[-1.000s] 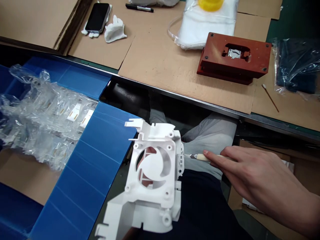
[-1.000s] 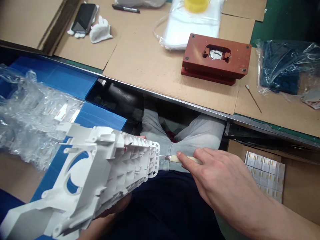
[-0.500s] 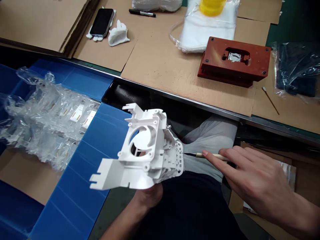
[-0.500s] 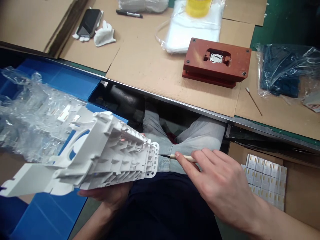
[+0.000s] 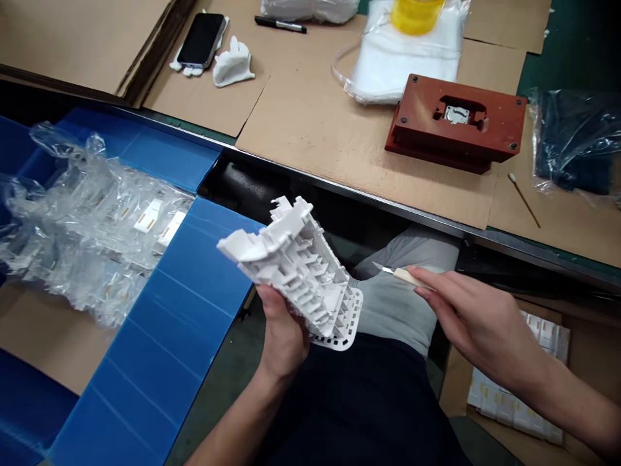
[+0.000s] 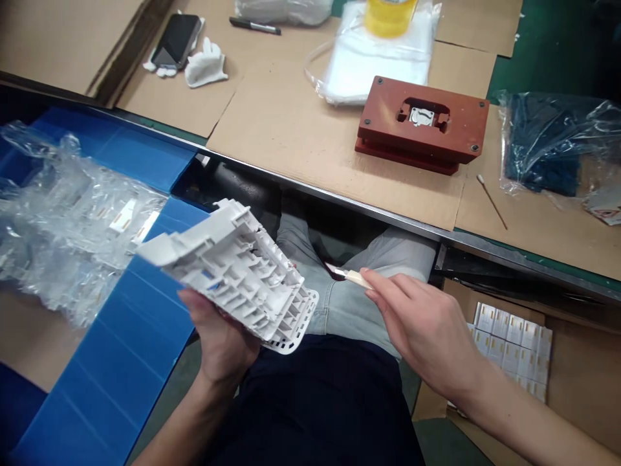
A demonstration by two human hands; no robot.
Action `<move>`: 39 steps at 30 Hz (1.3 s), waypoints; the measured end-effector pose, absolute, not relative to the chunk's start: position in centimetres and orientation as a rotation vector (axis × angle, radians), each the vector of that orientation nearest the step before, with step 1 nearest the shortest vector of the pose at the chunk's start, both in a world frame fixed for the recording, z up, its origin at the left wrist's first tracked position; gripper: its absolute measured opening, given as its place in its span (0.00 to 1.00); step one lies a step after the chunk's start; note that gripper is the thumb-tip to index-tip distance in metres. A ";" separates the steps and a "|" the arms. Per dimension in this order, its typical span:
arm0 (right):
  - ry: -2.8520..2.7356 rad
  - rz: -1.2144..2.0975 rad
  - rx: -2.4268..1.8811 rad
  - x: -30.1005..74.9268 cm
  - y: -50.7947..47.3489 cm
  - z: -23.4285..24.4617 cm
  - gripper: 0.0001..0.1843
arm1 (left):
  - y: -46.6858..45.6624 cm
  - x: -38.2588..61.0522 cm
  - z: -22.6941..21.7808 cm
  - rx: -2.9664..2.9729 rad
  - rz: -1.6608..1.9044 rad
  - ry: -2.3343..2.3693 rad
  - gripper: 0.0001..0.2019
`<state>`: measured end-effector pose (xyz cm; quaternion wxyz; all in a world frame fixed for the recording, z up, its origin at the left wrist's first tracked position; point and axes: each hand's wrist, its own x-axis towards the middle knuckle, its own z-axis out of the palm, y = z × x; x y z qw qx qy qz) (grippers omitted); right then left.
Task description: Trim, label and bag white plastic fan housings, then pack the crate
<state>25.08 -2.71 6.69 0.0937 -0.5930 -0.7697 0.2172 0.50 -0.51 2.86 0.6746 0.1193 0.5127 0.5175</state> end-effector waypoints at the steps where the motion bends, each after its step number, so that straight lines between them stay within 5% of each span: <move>1: -2.190 0.798 -1.808 24.9 -2.8 6.4 0.15 | 0.2 0.7 3.3 0.269 1.171 1.134 0.33; 6: -1.881 1.259 -1.882 24.4 -2.9 5.7 0.14 | 2.0 0.6 4.4 0.067 0.950 1.061 0.38; 21: -2.564 1.023 -0.838 24.1 2.6 7.2 0.26 | 1.7 2.7 2.2 -0.282 0.551 0.669 0.35; 24: -2.632 1.084 -0.664 23.5 3.6 7.7 0.20 | 1.6 3.1 2.3 -0.330 0.523 0.616 0.34; 39: -2.597 1.149 -0.505 23.0 4.0 6.8 0.21 | 1.5 3.4 2.3 -0.369 0.493 0.573 0.33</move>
